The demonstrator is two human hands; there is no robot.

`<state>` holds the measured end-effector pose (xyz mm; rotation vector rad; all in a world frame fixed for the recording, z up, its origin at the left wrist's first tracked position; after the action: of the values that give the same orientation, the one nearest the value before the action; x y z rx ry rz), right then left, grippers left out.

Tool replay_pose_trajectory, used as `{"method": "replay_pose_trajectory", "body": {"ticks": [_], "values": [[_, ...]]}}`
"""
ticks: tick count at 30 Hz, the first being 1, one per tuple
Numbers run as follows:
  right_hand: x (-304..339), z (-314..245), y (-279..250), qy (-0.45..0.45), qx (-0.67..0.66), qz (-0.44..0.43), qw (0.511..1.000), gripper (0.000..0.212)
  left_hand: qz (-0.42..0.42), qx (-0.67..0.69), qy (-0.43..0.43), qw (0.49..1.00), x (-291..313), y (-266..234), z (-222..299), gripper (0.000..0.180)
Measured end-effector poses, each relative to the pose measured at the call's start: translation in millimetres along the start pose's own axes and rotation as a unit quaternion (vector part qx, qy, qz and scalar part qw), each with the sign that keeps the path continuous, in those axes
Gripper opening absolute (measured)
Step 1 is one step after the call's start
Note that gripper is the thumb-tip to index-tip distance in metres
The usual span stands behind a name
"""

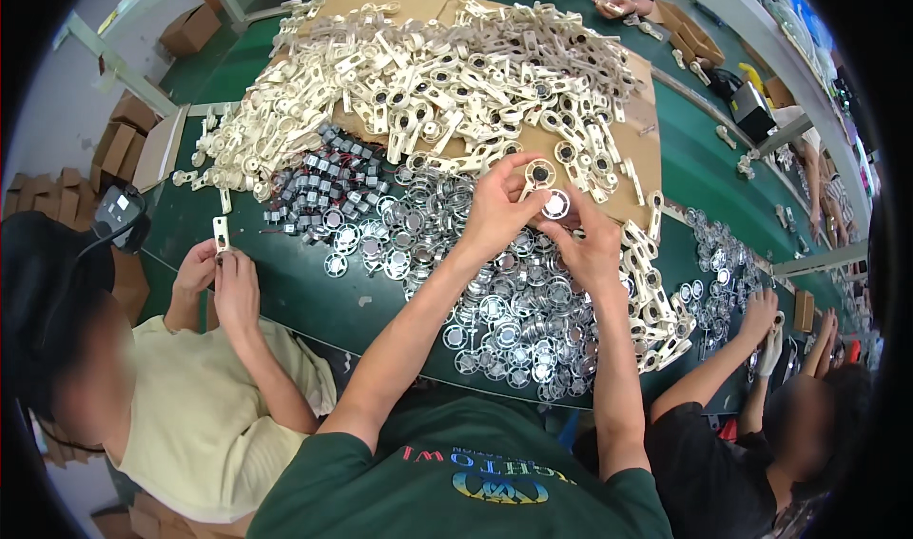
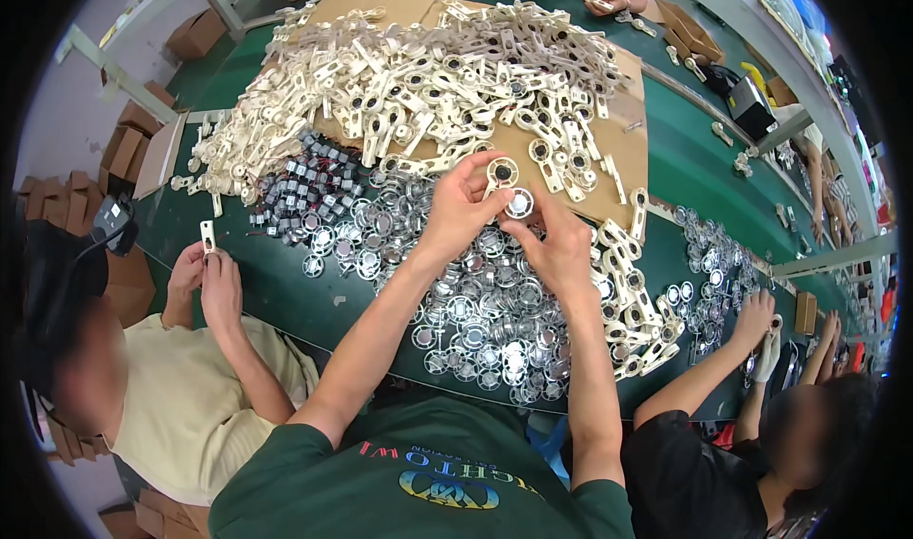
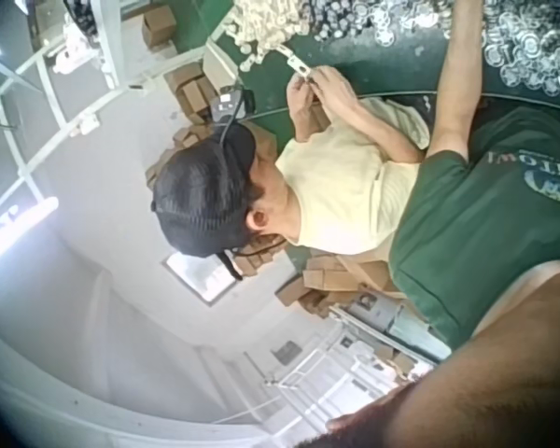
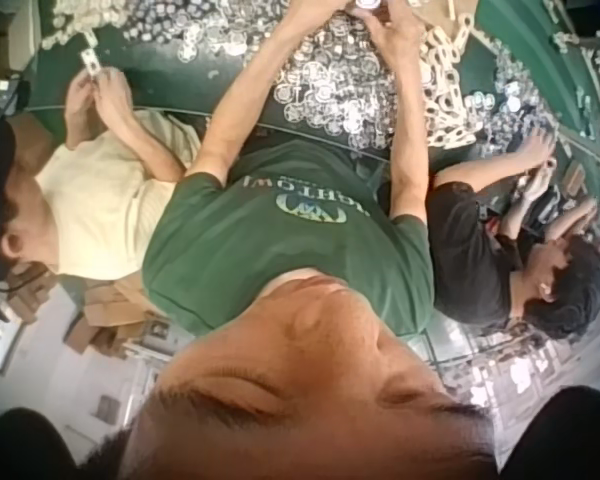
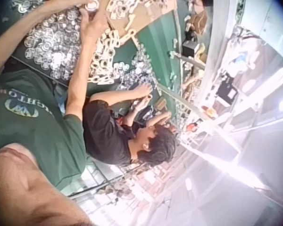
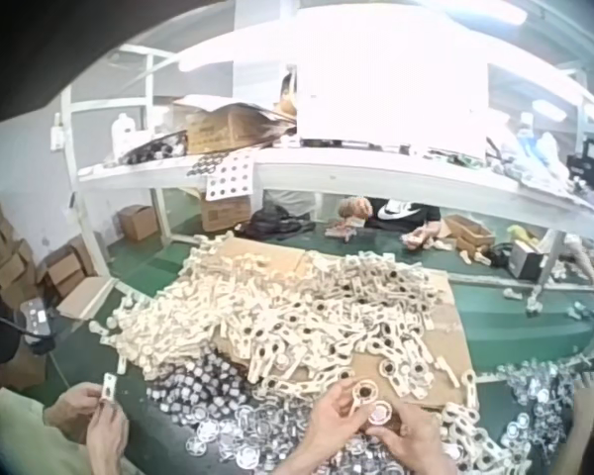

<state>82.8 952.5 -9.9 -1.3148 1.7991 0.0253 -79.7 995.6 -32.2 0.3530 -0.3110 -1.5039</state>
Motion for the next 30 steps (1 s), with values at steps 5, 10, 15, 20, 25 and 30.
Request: {"method": "replay_pose_trajectory", "body": {"ticks": [5, 10, 15, 20, 25, 30], "values": [[-10.3, 1.5, -10.4, -0.038, 0.016, -0.028, 0.999, 0.051, -0.023, -0.025, -0.005, 0.999, 2.1, 1.0, -1.0, 0.050], [-23.6, -2.4, -19.7, 0.014, -0.014, 0.032, 0.999, 0.043, -0.047, -0.011, -0.029, 0.998, 8.0, 3.9, 6.8, 0.049], [-31.0, 4.0, -6.9, 0.005, -0.107, 0.003, 0.994, 0.050, -0.087, -0.053, -0.046, 0.994, 10.1, 0.8, 4.6, 0.060], [-32.3, 7.9, -8.1, 0.013, -0.107, -0.026, 0.994, 0.054, -0.111, -0.063, -0.042, 0.991, 12.8, 2.5, 10.0, 0.058], [-34.2, 8.7, -5.4, 0.005, -0.102, -0.032, 0.994, 0.053, -0.101, -0.030, -0.064, 0.992, 9.1, -3.1, 2.4, 0.051], [-37.2, 7.1, -7.6, -0.024, -0.075, -0.037, 0.996, 0.054, -0.111, -0.037, -0.041, 0.992, 10.7, -3.2, 0.5, 0.041]]}}
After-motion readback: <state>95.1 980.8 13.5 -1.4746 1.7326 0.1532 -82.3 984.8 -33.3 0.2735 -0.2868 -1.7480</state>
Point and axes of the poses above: each hand's wrist, its own x-axis away from the middle knuckle, its own y-axis out of the palm, z = x × y, the point moved 2 cm from there along -x, towards the middle knuckle, and after that the axes turned 14 degrees about z, right-handed, at the moved point
